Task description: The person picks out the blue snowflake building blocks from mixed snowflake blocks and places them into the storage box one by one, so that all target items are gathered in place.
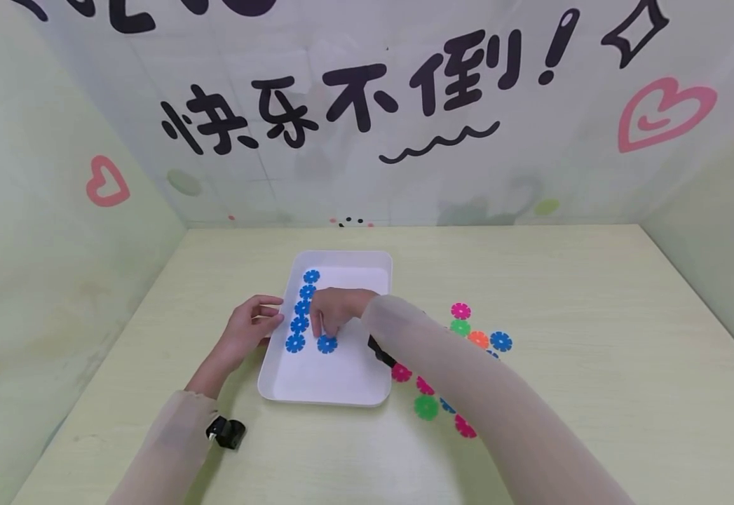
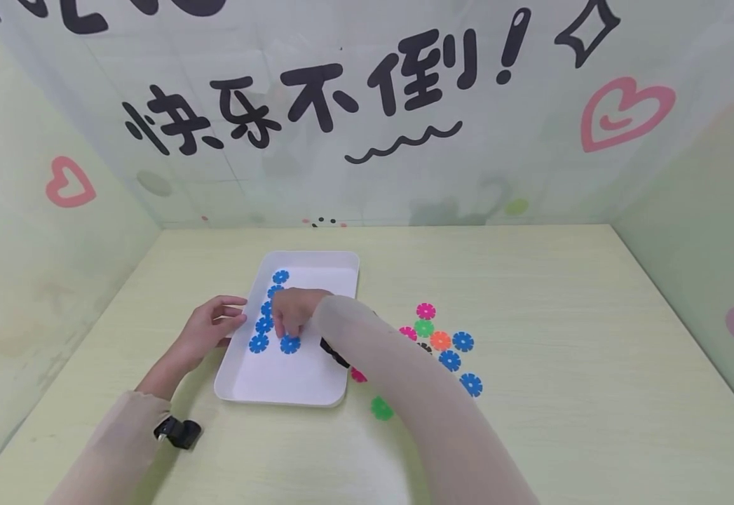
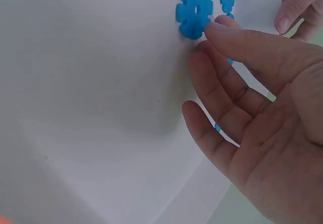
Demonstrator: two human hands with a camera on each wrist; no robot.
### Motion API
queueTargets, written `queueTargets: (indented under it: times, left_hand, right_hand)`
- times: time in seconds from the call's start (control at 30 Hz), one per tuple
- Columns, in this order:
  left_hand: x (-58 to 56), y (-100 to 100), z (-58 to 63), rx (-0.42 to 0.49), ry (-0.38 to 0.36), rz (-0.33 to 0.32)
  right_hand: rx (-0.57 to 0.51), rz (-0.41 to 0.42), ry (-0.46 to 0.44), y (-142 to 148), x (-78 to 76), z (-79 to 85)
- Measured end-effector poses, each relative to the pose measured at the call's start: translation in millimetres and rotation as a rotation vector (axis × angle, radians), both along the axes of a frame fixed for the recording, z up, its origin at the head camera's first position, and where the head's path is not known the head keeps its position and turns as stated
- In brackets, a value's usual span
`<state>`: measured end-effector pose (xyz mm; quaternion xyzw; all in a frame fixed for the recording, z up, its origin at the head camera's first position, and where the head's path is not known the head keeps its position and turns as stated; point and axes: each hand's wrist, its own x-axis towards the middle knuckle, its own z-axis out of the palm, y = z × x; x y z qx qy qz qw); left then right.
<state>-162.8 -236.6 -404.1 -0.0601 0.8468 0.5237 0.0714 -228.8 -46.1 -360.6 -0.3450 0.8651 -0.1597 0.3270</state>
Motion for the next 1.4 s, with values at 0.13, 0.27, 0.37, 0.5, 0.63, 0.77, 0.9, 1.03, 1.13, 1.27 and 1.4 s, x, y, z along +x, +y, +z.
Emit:
queueTargets:
  times: [0.13, 0.27, 0.37, 0.5, 0.63, 0.77, 0.9, 1.03, 1.13, 1.27, 1.4]
  left_hand:
    - [0.8, 1, -0.3, 0.002, -0.006, 0.006]
    - [0.7, 0, -2.4, 0.004, 0.003, 0.003]
    - [0.0, 0, -4.7, 0.000, 0.008, 0.012]
    - [-1.4, -1, -6.1, -0.004, 0.004, 0.023]
    - [-2.0, -1, -5.6, -0.010, 0.001, 0.015]
    - [-1.9, 0, -4.7, -0.022, -0.004, 0.017]
    - [-2.1, 0, -4.6, -0.029, -0.015, 0.023]
    - [-2.0, 0, -4.0, -0.024, -0.020, 0.018]
    - [-1.4, 0, -3.3, -0.020, -0.016, 0.014]
    - [-0.6, 1, -1.8, -0.014, -0.019, 0.014]
    - [0.4, 3, -0.8, -0.008, -0.011, 0.028]
  right_hand:
    - [-0.025, -0.003, 0.017, 6, -1.9, 3.9]
    - [-0.081, 0.023, 0.035, 18, -2.8, 13.9]
    - [-0.099, 0.051, 0.048, 32, -1.3, 22.0]
    - [-0.094, 0.054, 0.058, 58, 4.6, 29.3]
    - [-0.090, 0.024, 0.052, 88, 13.9, 32.7]
    - [-0.099, 0.011, 0.061, 117, 24.5, 32.4]
    - [-0.139, -0.007, 0.064, 144, 34.6, 29.0]
    - [-0.168, -0.050, 0.068, 170, 42.2, 22.8]
    - [-0.180, -0.085, 0.080, 189, 45.7, 17.2]
    - [-0.190, -0.115, 0.111, 211, 47.6, 8.7]
    - [-0.212, -0.131, 0.145, 232, 47.4, 0.9]
